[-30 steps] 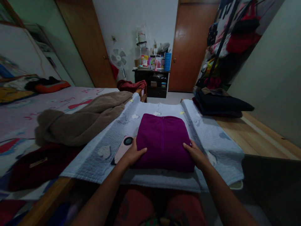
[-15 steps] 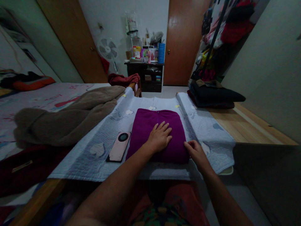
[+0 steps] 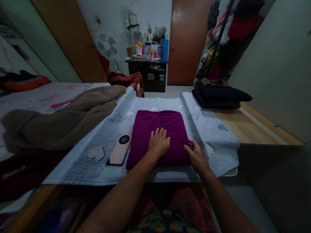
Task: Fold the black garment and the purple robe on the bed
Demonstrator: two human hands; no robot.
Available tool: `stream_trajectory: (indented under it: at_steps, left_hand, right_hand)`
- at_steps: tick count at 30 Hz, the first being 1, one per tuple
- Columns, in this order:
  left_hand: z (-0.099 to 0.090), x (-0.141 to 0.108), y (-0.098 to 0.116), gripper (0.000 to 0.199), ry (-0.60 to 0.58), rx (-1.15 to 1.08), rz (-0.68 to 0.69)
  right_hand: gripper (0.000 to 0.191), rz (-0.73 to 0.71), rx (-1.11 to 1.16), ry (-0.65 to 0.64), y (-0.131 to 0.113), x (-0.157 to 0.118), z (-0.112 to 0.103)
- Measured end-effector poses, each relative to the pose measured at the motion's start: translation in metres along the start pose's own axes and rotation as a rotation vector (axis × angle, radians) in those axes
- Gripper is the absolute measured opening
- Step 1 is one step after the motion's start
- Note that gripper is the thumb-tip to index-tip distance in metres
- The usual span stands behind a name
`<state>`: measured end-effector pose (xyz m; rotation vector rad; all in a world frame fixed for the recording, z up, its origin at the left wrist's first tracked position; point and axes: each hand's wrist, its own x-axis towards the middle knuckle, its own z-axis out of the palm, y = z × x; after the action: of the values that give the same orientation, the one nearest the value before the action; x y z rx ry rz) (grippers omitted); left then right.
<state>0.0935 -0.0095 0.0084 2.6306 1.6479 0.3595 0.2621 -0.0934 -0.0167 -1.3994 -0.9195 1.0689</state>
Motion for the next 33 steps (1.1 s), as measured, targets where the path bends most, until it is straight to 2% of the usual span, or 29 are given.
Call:
stream_trajectory:
  at_steps: [5, 8, 10, 12, 13, 16, 18, 25, 33]
  left_hand:
    - [0.003, 0.003, 0.0, 0.057, -0.012, 0.026, -0.077]
    - [0.002, 0.003, 0.0, 0.057, 0.001, 0.039, -0.07]
    - [0.002, 0.002, 0.0, 0.057, 0.011, 0.037, -0.059]
    - [0.002, 0.001, 0.0, 0.057, 0.01, 0.03, -0.058]
    - [0.002, 0.001, 0.0, 0.057, 0.008, 0.027, -0.058]
    - [0.003, 0.002, 0.0, 0.057, 0.004, 0.024, -0.059]
    - [0.003, 0.002, 0.0, 0.057, 0.0, 0.027, -0.065]
    - [0.004, 0.003, 0.0, 0.057, 0.003, 0.026, -0.056]
    - [0.002, 0.002, 0.001, 0.057, 0.007, 0.033, -0.06]
  right_hand:
    - [0.037, -0.04, -0.246, 0.036, 0.008, 0.004, -0.004]
    - [0.04, -0.029, -0.326, 0.03, 0.006, 0.004, -0.008]
    - [0.046, -0.073, -0.423, 0.116, 0.001, 0.001, -0.011]
    - [0.045, -0.237, -0.557, 0.239, -0.006, -0.004, -0.013]
    - [0.039, -0.353, -0.625, 0.269, -0.01, -0.007, -0.013]
    - [0.014, -0.631, -0.811, 0.176, -0.021, -0.016, -0.01]
    - [0.011, -0.696, -0.911, 0.1, -0.023, -0.02, -0.007]
    - [0.011, -0.701, -1.017, 0.102, -0.011, -0.016, -0.003]
    - [0.013, -0.662, -0.912, 0.194, -0.005, -0.015, -0.001]
